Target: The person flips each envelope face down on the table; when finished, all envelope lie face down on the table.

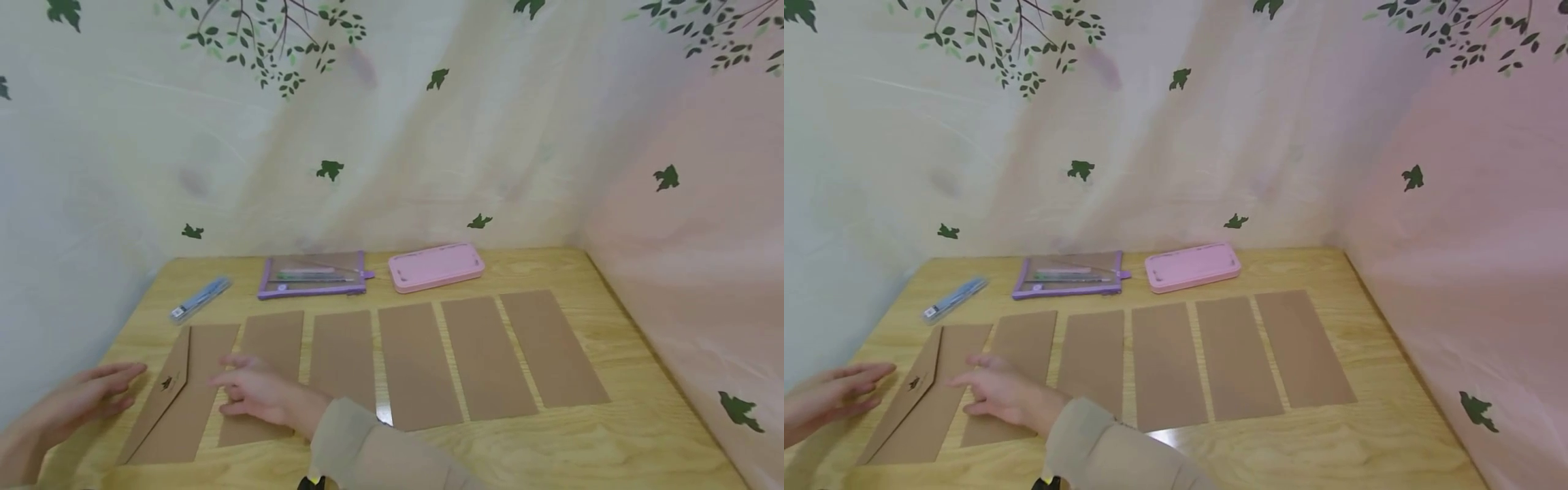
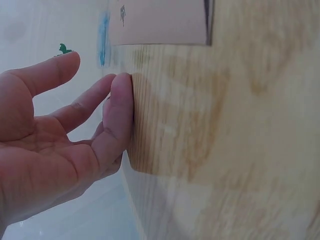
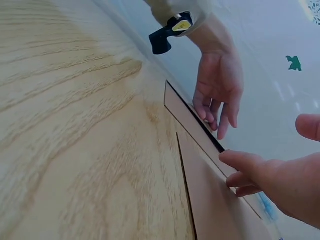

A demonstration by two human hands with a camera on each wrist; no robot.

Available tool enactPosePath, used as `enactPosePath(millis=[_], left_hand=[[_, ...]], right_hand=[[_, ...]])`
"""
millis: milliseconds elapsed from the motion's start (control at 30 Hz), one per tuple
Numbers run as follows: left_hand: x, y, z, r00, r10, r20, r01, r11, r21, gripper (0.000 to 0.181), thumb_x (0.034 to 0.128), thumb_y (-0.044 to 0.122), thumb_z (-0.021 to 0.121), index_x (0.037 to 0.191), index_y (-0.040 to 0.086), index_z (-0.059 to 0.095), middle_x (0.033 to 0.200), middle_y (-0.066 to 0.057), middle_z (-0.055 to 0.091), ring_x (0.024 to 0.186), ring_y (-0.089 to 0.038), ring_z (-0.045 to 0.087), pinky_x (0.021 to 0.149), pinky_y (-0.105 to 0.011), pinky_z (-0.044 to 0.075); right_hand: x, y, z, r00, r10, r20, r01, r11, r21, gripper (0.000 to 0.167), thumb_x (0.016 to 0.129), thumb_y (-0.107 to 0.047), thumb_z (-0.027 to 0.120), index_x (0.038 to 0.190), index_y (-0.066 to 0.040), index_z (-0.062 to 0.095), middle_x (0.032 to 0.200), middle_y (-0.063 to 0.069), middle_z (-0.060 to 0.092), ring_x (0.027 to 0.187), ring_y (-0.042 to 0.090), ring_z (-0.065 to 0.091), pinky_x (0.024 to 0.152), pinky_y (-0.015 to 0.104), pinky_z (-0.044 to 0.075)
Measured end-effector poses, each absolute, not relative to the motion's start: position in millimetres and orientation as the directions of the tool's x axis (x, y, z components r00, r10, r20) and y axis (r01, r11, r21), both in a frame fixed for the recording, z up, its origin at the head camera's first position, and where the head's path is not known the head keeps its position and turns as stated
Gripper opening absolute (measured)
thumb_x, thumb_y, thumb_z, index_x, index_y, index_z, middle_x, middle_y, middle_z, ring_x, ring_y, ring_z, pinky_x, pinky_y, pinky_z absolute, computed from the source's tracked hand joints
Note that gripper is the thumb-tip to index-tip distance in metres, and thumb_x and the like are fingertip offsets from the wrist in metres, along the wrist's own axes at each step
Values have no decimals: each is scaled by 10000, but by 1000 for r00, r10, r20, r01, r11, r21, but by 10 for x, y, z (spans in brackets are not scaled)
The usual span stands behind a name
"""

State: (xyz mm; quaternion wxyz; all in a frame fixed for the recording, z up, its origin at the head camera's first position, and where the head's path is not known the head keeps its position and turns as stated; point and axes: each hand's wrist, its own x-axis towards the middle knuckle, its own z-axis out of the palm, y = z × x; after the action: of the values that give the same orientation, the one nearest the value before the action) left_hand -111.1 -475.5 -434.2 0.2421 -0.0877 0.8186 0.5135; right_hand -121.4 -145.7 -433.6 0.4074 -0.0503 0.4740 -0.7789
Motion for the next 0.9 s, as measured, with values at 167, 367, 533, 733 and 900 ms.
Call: enactPosePath(millis=[167,367,533,733,900], left_hand=[[-1111,-4784,-4343,-862,197,-468,-352,432,830,540,1116,178,401,1435,-229,248,1335,-76,610,961,119,573,906,-322,577],[-1099,-4812,-4391,-845,374,-381,-314,229,921,352,1103,42,357,1319,-38,624,1161,283,619,1034,64,622,888,-281,578],[-1085,-4759,-4395,-869,283,-405,-324,293,900,340,1107,118,415,1315,-41,631,1159,269,614,997,137,565,889,-304,582],[-1089,-4701,-4382,-869,182,-459,-358,408,840,511,1104,244,458,1383,-184,452,1285,80,614,948,208,492,919,-349,574],[-1090,-4688,-4367,-870,164,-465,-359,437,825,535,1106,270,450,1380,-189,452,1349,-35,599,935,225,465,924,-347,573]], right_hand=[[-1217,-1452,-4333,-634,-706,-314,606,-203,-769,630,949,23,580,1535,4,349,1359,226,551,1118,299,581,1123,636,324],[-1226,-1531,-4339,-643,-686,-341,628,-217,-747,663,942,45,571,1539,68,283,1538,328,344,1439,493,291,1146,640,271],[-1206,-1613,-4368,-644,-661,-386,643,-194,-741,699,926,64,578,1547,77,256,1549,334,313,1433,490,312,1125,668,283],[-1208,-1667,-4413,-630,-672,-389,657,-193,-729,638,946,57,567,1488,151,245,1419,278,481,1408,446,382,1112,691,273],[-1243,-1676,-4400,-612,-696,-376,659,-186,-729,154,985,15,545,988,-42,402,879,17,496,1096,226,549,1120,685,265]])
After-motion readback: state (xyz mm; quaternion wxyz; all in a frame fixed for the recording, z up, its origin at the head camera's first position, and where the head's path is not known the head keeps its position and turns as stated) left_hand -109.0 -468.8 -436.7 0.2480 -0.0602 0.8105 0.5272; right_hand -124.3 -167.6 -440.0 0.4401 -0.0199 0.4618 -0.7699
